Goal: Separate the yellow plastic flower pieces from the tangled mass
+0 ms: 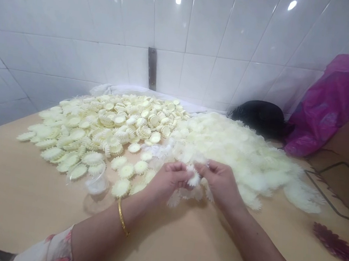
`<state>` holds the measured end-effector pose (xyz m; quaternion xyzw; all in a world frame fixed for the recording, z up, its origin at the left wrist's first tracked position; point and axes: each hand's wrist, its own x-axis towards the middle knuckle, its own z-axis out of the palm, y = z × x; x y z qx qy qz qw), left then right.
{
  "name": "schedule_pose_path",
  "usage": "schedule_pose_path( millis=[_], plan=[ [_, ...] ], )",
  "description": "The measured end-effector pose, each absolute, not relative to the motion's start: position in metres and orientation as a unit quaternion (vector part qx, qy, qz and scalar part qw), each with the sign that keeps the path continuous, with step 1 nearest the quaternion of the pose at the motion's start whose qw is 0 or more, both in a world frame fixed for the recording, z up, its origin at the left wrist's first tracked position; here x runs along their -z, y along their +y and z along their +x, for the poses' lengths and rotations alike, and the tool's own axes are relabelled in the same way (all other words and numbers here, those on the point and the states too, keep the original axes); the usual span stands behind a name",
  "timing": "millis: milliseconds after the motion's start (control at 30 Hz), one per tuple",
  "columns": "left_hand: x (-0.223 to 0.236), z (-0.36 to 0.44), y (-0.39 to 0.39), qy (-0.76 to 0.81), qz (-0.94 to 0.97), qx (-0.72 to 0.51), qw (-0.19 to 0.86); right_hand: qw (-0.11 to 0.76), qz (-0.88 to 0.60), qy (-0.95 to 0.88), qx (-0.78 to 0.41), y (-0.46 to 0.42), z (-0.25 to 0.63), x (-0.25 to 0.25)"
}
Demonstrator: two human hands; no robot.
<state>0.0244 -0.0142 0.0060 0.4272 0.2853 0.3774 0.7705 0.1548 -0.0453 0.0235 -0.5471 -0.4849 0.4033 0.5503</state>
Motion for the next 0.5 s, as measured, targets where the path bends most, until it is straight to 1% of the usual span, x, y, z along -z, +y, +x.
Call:
schedule_pose_path(
  millis=[100, 167, 233, 300, 433, 500],
  plan=[
    [-0.006, 0.026, -0.017, 0.314, 0.414, -0.375, 0.768, 0.542, -0.588, -0.53, -0.282, -0.046, 0.153, -0.02],
    [-0.005, 0.026, -0.018, 0.333, 0.414, -0.365, 0.765, 0.539, -0.588, -0.55, -0.246, -0.046, 0.152, -0.018],
    [-0.004, 0.025, -0.017, 0.341, 0.419, -0.362, 0.759, 0.539, -0.585, -0.555, -0.242, -0.047, 0.15, -0.017],
    [-0.003, 0.023, -0.015, 0.336, 0.439, -0.366, 0.749, 0.544, -0.572, -0.537, -0.299, -0.047, 0.148, -0.019],
    [-0.003, 0.018, -0.01, 0.309, 0.482, -0.352, 0.741, 0.551, -0.494, -0.45, -0.5, -0.048, 0.144, -0.022],
    [-0.007, 0.016, -0.011, 0.299, 0.483, -0.352, 0.744, 0.557, -0.461, -0.413, -0.553, -0.044, 0.147, -0.021]
  ],
)
